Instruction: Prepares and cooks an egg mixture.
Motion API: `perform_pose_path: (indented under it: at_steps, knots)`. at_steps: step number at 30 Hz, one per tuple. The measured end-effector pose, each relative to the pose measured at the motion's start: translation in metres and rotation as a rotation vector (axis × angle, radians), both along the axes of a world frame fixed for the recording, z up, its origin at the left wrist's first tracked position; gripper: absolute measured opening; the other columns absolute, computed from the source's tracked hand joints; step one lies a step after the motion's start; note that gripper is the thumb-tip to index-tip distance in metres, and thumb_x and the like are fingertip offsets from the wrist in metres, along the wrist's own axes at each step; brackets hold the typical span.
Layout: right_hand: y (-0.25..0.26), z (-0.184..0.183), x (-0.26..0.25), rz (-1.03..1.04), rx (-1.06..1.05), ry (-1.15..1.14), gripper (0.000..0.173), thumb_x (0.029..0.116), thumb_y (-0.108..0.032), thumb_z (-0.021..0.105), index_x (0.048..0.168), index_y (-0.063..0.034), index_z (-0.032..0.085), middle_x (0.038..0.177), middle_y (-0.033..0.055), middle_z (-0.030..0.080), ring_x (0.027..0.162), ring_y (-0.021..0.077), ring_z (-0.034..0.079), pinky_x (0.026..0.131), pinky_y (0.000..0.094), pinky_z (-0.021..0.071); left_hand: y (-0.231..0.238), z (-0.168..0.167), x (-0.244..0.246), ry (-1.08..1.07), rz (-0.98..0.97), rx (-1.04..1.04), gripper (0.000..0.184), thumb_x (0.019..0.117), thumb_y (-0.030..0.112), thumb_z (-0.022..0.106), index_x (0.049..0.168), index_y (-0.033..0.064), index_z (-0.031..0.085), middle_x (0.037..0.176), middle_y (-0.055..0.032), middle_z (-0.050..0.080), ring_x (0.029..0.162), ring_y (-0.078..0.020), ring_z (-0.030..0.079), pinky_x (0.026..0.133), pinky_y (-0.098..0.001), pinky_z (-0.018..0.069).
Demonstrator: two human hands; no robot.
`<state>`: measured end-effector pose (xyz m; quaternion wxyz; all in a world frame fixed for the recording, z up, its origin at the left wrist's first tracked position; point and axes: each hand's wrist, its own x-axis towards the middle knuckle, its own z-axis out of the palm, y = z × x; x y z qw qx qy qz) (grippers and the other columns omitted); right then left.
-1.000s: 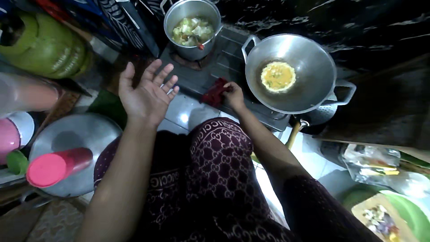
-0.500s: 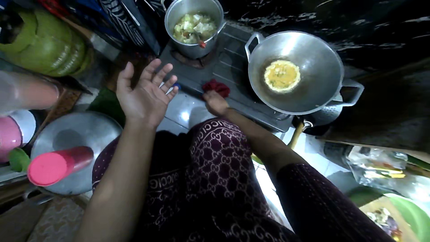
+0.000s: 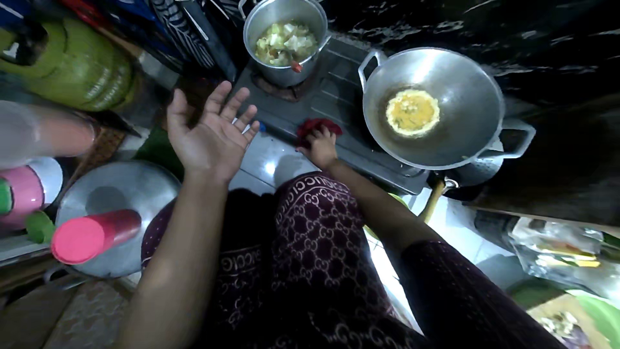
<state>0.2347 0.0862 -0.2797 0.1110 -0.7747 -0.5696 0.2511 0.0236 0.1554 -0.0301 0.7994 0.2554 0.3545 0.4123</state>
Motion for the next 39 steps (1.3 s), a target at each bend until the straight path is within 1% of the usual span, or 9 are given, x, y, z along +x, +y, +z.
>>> perform_pose_path:
  at_steps: [7,10,13,17,22,29,32,35,39]
  knots:
    - [-0.004,0.001,-0.001,0.079,-0.026,0.021,0.029,0.0982,0.002,0.058,0.125,0.0001,0.07,0.14,0.0266,0.059,0.135,0.049,0.049,0.114,0.0646,0.0372,0.0,-0.001,-0.001,-0.138,0.021,-0.001,0.086,0.0976,0.073,-0.001,0.121,0.0217,0.064,0.117,-0.0064,0.071,0.102,-0.026,0.07,0.086,-0.045,0.0583]
    - [-0.009,0.03,0.003,-0.098,0.006,0.166,0.024,0.0959,0.003,0.059,0.118,0.0055,0.069,0.128,0.0275,0.065,0.126,0.0438,0.06,0.109,0.059,0.0475,0.001,0.002,-0.003,-0.333,0.044,-0.009,0.092,0.0939,0.079,-0.001,0.132,0.0206,0.059,0.127,-0.0084,0.067,0.115,-0.0292,0.066,0.098,-0.0507,0.0531]
    - [-0.01,0.096,0.007,-0.422,0.143,0.457,0.035,0.0973,-0.005,0.065,0.13,0.0044,0.056,0.121,0.0267,0.067,0.112,0.0407,0.068,0.096,0.0585,0.0548,0.001,0.005,-0.005,-0.491,0.033,0.03,0.096,0.0926,0.078,-0.005,0.14,0.0194,0.054,0.137,-0.009,0.063,0.126,-0.0303,0.061,0.107,-0.0541,0.0468]
    - [-0.014,0.191,0.008,-0.524,0.388,0.846,0.056,0.0963,-0.003,0.067,0.146,-0.0006,0.042,0.123,0.0179,0.069,0.105,0.0222,0.07,0.091,0.0409,0.0583,-0.007,0.017,0.001,-0.634,0.033,0.11,0.096,0.0935,0.073,-0.013,0.148,0.0168,0.042,0.139,-0.0085,0.059,0.127,-0.0284,0.059,0.11,-0.05,0.0458]
    - [-0.042,0.269,-0.042,-0.664,0.417,1.16,0.025,0.0975,0.001,0.058,0.122,0.0006,0.064,0.103,0.01,0.068,0.088,0.0155,0.066,0.078,0.035,0.0572,-0.032,0.032,0.032,-0.823,-0.04,0.153,0.092,0.0956,0.068,-0.013,0.147,0.0149,0.042,0.137,-0.0076,0.059,0.122,-0.0259,0.061,0.109,-0.0475,0.0463]
    - [-0.103,0.265,-0.046,-0.731,0.412,1.585,0.019,0.1037,-0.002,0.043,0.118,-0.0026,0.055,0.097,0.0068,0.064,0.082,0.0125,0.065,0.075,0.0299,0.0572,-0.079,0.027,0.088,-0.463,-0.272,0.21,0.098,0.0912,0.076,-0.015,0.145,0.022,0.046,0.138,-0.0122,0.059,0.123,-0.0359,0.06,0.1,-0.0604,0.0487]
    - [-0.121,0.268,-0.032,-0.809,0.505,1.588,0.023,0.1019,0.0,0.043,0.121,-0.0028,0.055,0.101,0.0076,0.063,0.086,0.0139,0.064,0.078,0.0315,0.0566,-0.099,0.019,0.113,-0.277,-0.357,0.616,0.083,0.0976,0.064,-0.008,0.139,0.0175,0.046,0.138,-0.0057,0.056,0.128,-0.0281,0.056,0.103,-0.0547,0.0479]
    - [-0.129,0.264,-0.03,-0.849,0.542,1.541,0.022,0.1021,0.0,0.043,0.12,-0.0011,0.055,0.101,0.0088,0.063,0.088,0.0149,0.064,0.08,0.033,0.0568,-0.11,0.004,0.125,-0.167,-0.286,0.949,0.088,0.0953,0.079,0.024,0.138,0.0057,0.048,0.142,-0.0059,0.055,0.136,-0.0192,0.049,0.115,-0.0435,0.0389]
    - [-0.136,0.259,-0.035,-0.781,0.581,1.42,0.022,0.102,0.002,0.044,0.116,0.0016,0.06,0.098,0.0079,0.065,0.086,0.013,0.065,0.08,0.0315,0.0567,-0.103,-0.009,0.124,-0.084,-0.216,1.241,0.097,0.0996,0.074,0.015,0.138,-0.0087,0.046,0.146,-0.0191,0.05,0.142,-0.0222,0.043,0.121,-0.0368,0.0304]
